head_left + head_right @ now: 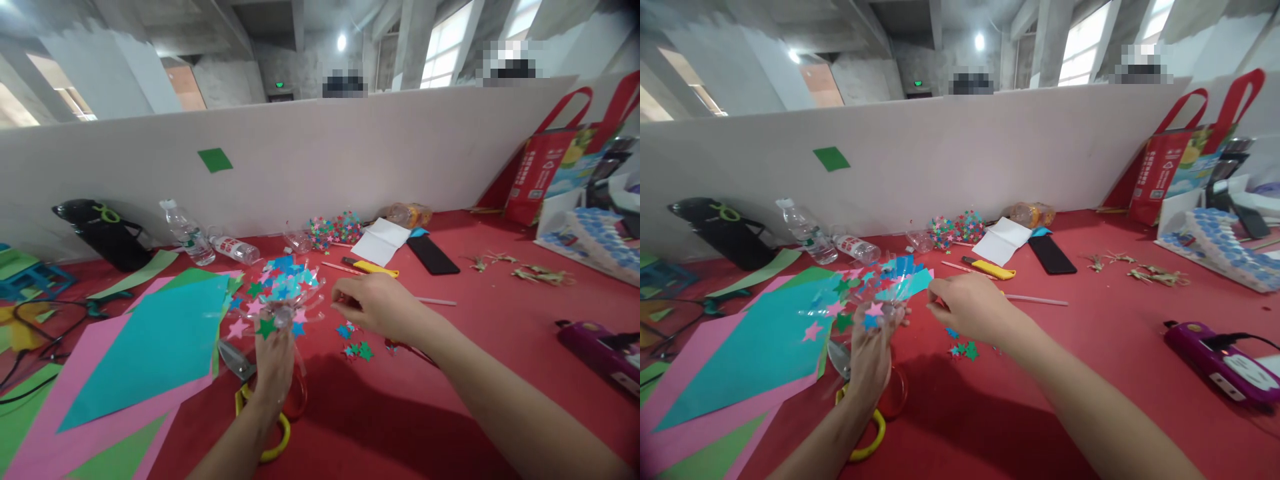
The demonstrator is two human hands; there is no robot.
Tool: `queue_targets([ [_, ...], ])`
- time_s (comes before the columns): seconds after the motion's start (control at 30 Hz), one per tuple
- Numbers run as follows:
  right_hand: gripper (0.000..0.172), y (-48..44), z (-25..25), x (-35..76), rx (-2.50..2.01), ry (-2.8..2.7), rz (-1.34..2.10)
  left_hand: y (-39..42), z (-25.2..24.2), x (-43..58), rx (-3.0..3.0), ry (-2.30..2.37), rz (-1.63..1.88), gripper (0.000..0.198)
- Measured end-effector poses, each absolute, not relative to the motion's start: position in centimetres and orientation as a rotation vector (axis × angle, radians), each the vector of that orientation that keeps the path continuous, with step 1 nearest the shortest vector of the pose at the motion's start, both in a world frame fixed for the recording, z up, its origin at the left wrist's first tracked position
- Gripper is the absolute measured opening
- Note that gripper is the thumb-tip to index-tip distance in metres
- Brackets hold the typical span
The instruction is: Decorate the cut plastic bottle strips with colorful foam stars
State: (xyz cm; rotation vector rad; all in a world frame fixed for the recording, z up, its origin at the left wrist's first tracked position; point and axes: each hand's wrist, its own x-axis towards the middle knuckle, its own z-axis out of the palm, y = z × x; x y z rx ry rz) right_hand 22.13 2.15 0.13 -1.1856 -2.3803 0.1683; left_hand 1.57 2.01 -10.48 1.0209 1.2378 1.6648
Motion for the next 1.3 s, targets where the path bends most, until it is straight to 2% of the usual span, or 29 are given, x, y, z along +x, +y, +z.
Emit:
queue_targets([
  [0.43,0.020,-1.2,-0.4,19.6,-0.714,-2.414,-0.025,1.1,-8.5,3.4,1.005,1.179,1.616,0.033],
  [0.57,0.023,-1.3,-1.4,19.0,-0.702,-2.432,-0.124,1.2,-8.9,3.4,0.985,1.160,1.635,0.035],
  [0.73,0.022,-0.6,-1.2,19.6,-0.763,-2.385,-0.090,1.1,-9.7,3.2,1.001,1.118,1.590,0.042],
  [1.0,0.021,-0.2,-0.2,20.2,-0.737,-2.455,-0.047,1.2,-9.5,3.2,1.128,1.165,1.618,0.023],
  [1.3,0.018,-0.2,-0.4,20.5,-0.774,-2.483,-0.157,0.8,-8.7,3.4,1.040,1.214,1.616,0.022],
])
